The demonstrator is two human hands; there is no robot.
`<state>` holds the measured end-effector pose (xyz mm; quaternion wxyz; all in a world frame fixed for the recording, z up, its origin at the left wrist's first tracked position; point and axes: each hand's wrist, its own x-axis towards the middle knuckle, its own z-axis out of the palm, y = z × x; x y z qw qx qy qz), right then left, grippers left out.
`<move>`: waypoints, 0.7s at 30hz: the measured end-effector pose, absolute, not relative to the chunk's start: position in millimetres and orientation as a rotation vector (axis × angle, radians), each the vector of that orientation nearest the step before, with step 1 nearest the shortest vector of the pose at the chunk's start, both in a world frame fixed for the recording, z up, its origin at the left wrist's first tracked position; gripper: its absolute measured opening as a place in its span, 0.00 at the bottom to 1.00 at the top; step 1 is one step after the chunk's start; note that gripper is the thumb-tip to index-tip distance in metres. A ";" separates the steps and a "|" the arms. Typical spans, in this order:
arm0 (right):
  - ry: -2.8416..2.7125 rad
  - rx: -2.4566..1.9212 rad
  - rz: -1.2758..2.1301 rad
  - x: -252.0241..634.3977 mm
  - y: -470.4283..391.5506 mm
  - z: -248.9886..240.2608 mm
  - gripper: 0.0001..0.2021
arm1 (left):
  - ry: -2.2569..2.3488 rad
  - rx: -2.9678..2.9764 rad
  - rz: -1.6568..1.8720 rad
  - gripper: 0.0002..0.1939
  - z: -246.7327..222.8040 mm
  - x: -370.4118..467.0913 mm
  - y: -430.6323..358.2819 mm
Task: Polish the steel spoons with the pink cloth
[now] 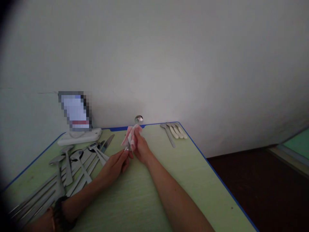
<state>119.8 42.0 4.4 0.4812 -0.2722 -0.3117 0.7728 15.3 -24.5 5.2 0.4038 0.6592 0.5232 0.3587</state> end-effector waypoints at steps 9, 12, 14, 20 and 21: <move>-0.511 -0.546 1.869 122.4 54.7 -1.3 0.17 | 1.273 1.660 0.901 0.19 1.6 15.3 -24.6; -0.572 -0.570 1.790 120.8 56.5 -3.9 0.14 | 1.289 1.660 0.904 0.19 3.4 16.2 -25.0; -0.612 -0.579 1.785 120.4 55.2 -4.0 0.11 | 1.299 1.663 0.904 0.19 5.1 16.4 -25.1; -0.637 -0.512 1.922 124.4 47.2 3.1 0.08 | 1.312 1.639 0.938 0.20 5.4 15.1 -23.8; -0.624 -0.487 1.951 125.5 46.2 4.2 0.09 | 1.298 1.622 0.951 0.20 4.9 15.0 -23.7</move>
